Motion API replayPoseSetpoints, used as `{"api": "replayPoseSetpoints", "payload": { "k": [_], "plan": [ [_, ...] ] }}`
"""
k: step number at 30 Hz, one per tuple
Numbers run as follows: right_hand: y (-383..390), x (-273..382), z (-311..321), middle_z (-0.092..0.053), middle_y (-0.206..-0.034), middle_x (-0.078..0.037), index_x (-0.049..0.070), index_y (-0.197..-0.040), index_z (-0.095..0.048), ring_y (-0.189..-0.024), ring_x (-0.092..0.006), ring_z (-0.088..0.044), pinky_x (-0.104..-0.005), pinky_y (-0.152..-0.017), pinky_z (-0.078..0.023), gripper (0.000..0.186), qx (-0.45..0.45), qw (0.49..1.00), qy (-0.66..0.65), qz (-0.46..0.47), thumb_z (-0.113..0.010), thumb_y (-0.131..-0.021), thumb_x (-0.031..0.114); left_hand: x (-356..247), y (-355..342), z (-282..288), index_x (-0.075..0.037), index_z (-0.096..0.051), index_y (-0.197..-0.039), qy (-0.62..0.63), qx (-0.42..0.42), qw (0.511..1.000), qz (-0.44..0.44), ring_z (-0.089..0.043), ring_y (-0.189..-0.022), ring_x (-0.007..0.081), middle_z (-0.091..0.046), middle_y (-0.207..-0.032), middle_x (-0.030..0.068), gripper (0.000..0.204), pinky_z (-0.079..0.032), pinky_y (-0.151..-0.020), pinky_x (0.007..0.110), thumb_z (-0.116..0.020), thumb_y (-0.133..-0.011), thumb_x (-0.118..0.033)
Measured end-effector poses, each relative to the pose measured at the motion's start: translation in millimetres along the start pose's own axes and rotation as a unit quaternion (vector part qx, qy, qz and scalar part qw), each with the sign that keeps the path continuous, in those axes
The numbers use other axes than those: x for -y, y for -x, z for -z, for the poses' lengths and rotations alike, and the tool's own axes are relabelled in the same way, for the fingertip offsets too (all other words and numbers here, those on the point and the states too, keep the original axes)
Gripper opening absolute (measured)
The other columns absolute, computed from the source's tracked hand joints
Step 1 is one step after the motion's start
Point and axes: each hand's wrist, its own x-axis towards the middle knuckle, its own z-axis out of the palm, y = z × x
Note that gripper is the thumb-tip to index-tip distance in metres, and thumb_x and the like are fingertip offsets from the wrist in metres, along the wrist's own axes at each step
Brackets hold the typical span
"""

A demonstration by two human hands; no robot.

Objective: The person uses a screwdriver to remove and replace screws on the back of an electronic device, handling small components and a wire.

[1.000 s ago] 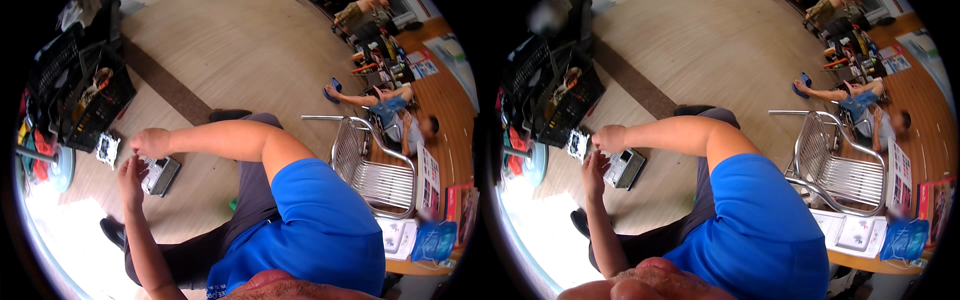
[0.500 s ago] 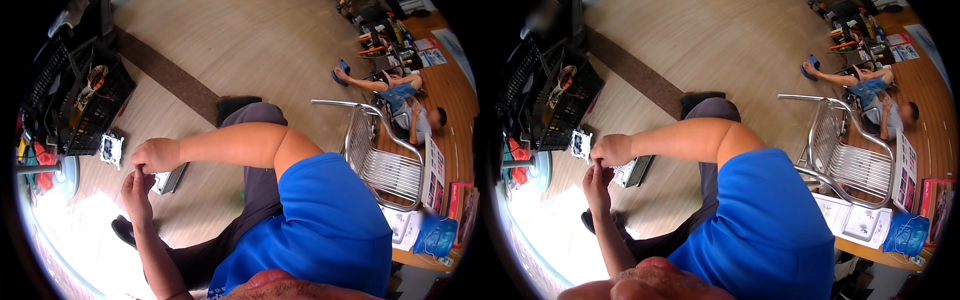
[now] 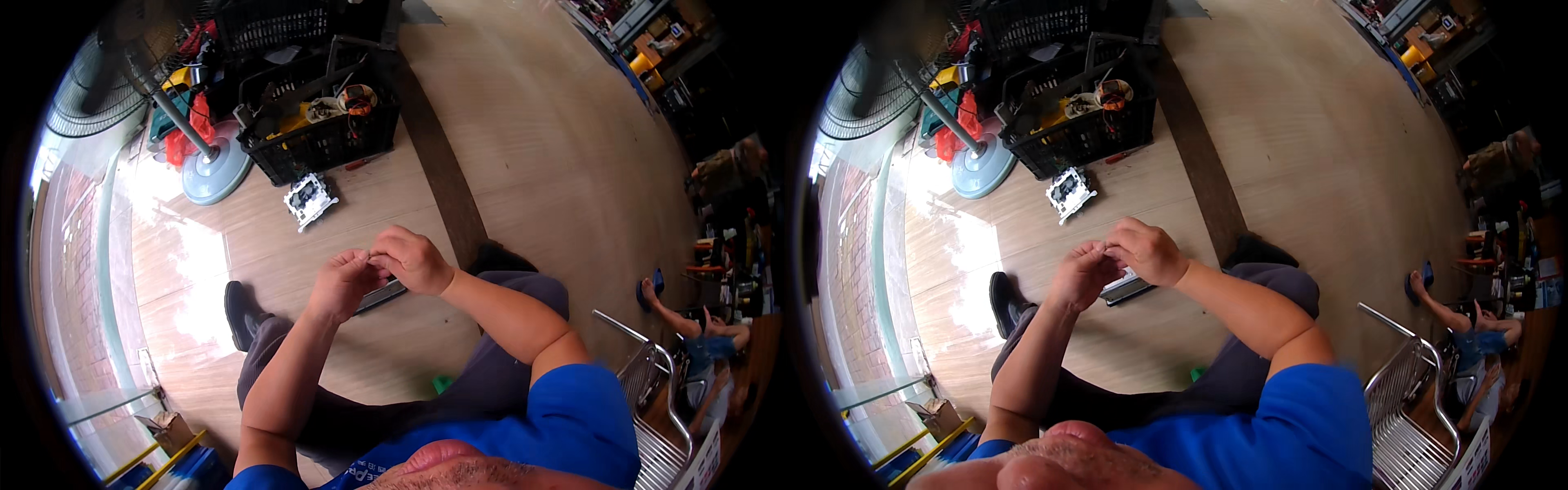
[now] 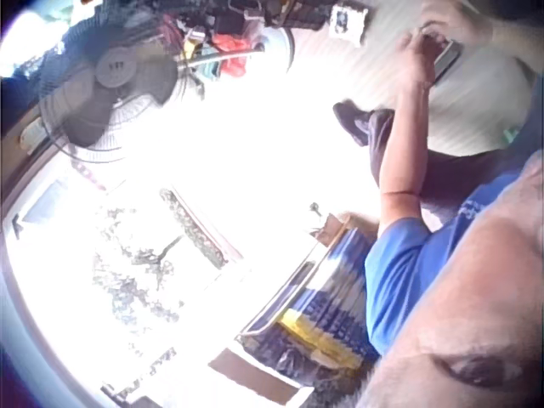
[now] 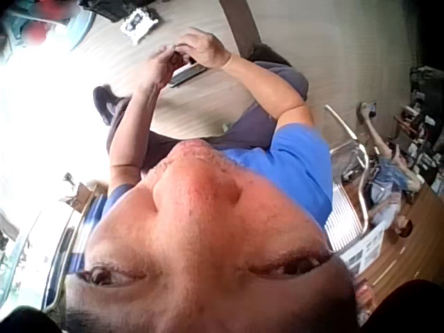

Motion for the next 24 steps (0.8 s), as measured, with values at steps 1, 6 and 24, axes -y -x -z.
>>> {"api": "replayPoseSetpoints", "payload": {
  "k": [1, 6, 24],
  "plan": [
    [3, 1, 0, -0.062, -0.088, -0.01, 0.003, -0.09, -0.066, -0.074, -0.0274, -0.064, -0.0352, -0.064, -0.052, 0.009, -0.007, 1.0, 0.002, -0.01, -0.072, -0.082, 0.0, 5, -1, -1, -0.005, -0.061, -0.101, -0.002, -0.011, 1.0, -0.005, -0.068, -0.091, 0.0229, -0.07, -0.1, 0.0106, 0.022, -0.055, -0.083, 0.04, -0.052, -0.103, -0.025],
    [16, -1, 1, -0.063, -0.089, -0.01, 0.002, -0.093, -0.065, -0.075, -0.0263, -0.065, -0.035, -0.064, -0.053, 0.01, 0.016, 0.999, 0.014, -0.03, -0.068, -0.085, -0.001, 22, -4, -8, -0.004, -0.059, -0.1, -0.017, -0.043, 0.999, -0.024, -0.068, -0.085, 0.0188, -0.067, -0.096, 0.0088, 0.019, -0.059, -0.078, 0.033, -0.051, -0.105, -0.021],
    [18, -3, 10, -0.064, -0.093, -0.011, 0.006, -0.095, -0.065, -0.077, -0.0326, -0.066, -0.0403, -0.066, -0.054, 0.012, 0.02, 0.994, 0.106, 0.025, -0.07, -0.083, 0.006, 21, -8, -7, 0.0, -0.063, -0.112, -0.088, -0.036, 0.995, 0.022, -0.069, -0.094, 0.0268, -0.069, -0.107, 0.0145, 0.032, -0.056, -0.083, 0.038, -0.048, -0.104, -0.026]
  ]
}}
